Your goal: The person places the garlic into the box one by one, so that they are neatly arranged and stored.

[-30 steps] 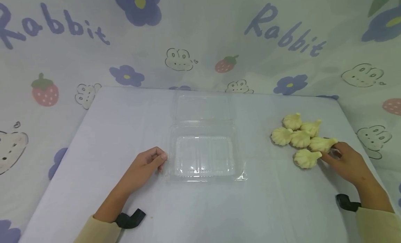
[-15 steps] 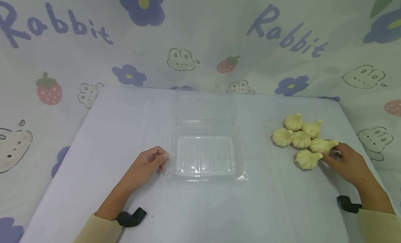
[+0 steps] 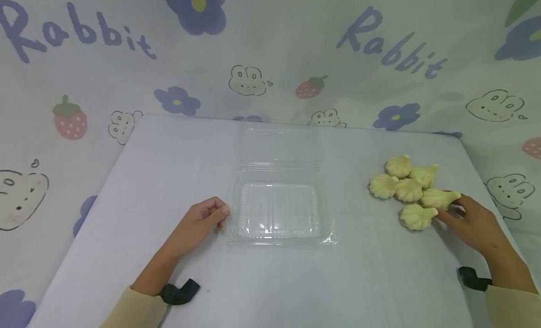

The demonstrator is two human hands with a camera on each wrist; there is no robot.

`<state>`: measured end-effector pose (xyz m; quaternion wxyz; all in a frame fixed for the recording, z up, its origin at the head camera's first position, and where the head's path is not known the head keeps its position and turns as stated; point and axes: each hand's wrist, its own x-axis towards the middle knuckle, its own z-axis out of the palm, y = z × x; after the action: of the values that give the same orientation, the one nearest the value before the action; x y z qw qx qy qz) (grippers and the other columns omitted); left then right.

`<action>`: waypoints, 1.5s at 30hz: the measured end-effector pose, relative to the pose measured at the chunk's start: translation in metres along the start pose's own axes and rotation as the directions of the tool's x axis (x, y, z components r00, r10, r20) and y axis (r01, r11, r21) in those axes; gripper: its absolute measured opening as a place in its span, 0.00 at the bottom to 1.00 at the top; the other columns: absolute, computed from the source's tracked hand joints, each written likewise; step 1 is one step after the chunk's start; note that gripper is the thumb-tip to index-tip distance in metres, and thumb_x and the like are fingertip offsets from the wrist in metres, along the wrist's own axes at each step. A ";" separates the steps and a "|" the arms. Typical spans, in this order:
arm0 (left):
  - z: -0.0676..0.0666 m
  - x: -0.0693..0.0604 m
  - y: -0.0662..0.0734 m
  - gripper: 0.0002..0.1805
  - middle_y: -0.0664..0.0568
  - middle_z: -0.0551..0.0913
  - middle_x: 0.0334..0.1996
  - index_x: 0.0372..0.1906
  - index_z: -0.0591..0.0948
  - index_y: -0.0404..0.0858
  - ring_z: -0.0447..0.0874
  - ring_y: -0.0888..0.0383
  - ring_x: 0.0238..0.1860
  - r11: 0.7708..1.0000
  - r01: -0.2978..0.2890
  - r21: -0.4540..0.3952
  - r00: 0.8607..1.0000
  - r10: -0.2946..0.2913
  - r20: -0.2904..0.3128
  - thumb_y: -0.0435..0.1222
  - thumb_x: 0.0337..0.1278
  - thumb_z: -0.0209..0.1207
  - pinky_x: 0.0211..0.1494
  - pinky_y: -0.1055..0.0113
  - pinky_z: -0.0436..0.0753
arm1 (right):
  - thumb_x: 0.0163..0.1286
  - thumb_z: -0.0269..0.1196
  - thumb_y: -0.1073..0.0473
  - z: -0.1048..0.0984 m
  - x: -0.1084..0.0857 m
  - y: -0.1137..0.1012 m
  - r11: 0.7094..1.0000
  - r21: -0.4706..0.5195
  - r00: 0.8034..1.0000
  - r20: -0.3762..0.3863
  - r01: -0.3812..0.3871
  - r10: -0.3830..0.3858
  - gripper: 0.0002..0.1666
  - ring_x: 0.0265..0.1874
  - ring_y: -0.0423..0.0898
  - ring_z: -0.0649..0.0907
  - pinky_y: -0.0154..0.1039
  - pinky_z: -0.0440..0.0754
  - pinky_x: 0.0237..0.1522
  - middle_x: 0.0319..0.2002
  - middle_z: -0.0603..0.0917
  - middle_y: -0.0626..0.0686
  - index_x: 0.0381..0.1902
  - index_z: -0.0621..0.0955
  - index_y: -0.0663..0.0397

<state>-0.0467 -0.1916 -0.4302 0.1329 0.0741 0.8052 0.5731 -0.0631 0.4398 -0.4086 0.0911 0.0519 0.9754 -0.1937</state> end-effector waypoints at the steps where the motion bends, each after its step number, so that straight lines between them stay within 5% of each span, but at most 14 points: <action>1: 0.000 0.000 0.000 0.15 0.48 0.77 0.28 0.41 0.80 0.35 0.76 0.51 0.33 1.000 0.001 0.000 1.000 -0.001 -0.001 0.44 0.80 0.57 0.38 0.66 0.73 | 0.80 0.59 0.43 0.000 0.000 0.001 1.000 0.003 1.000 -0.003 0.004 -0.004 0.47 0.59 0.85 0.69 0.76 0.73 0.52 0.65 0.65 0.84 0.75 0.58 0.78; 10: 0.001 -0.001 -0.001 0.14 0.48 0.78 0.28 0.41 0.80 0.34 0.76 0.51 0.33 1.000 0.002 0.002 1.000 -0.002 -0.001 0.43 0.80 0.57 0.38 0.66 0.73 | 0.80 0.59 0.41 -0.002 -0.002 0.000 1.000 0.004 1.000 0.001 0.005 -0.005 0.50 0.58 0.85 0.70 0.76 0.74 0.51 0.63 0.66 0.86 0.72 0.58 0.83; 21: 0.001 -0.002 0.000 0.14 0.47 0.78 0.29 0.42 0.80 0.35 0.76 0.51 0.34 1.000 0.009 -0.004 1.000 -0.009 -0.001 0.43 0.80 0.56 0.38 0.66 0.74 | 0.76 0.65 0.43 -0.006 -0.006 -0.008 0.999 0.001 0.993 -0.110 0.051 -0.051 0.47 0.56 0.85 0.73 0.76 0.74 0.49 0.59 0.71 0.86 0.68 0.64 0.82; 29: 0.001 -0.002 0.001 0.15 0.47 0.78 0.29 0.41 0.80 0.35 0.77 0.51 0.34 1.000 0.016 -0.007 1.000 -0.016 -0.002 0.43 0.80 0.56 0.39 0.66 0.75 | 0.74 0.68 0.46 -0.015 -0.010 -0.024 0.997 -0.005 0.978 -0.194 0.081 -0.081 0.41 0.55 0.82 0.75 0.72 0.74 0.50 0.57 0.74 0.82 0.63 0.69 0.80; 45: 0.002 -0.001 0.002 0.14 0.48 0.78 0.29 0.41 0.80 0.34 0.77 0.51 0.34 1.000 -0.016 0.000 1.000 0.016 -0.004 0.41 0.80 0.56 0.39 0.66 0.75 | 0.74 0.68 0.47 -0.034 -0.020 -0.063 0.995 -0.031 0.974 -0.200 0.098 -0.102 0.43 0.58 0.82 0.74 0.76 0.73 0.50 0.61 0.73 0.82 0.69 0.66 0.76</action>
<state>-0.0448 -0.1889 -0.4285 0.1268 0.0793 0.8048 0.5743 -0.0571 0.3940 -0.3511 -0.0176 0.0213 0.9830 -0.1814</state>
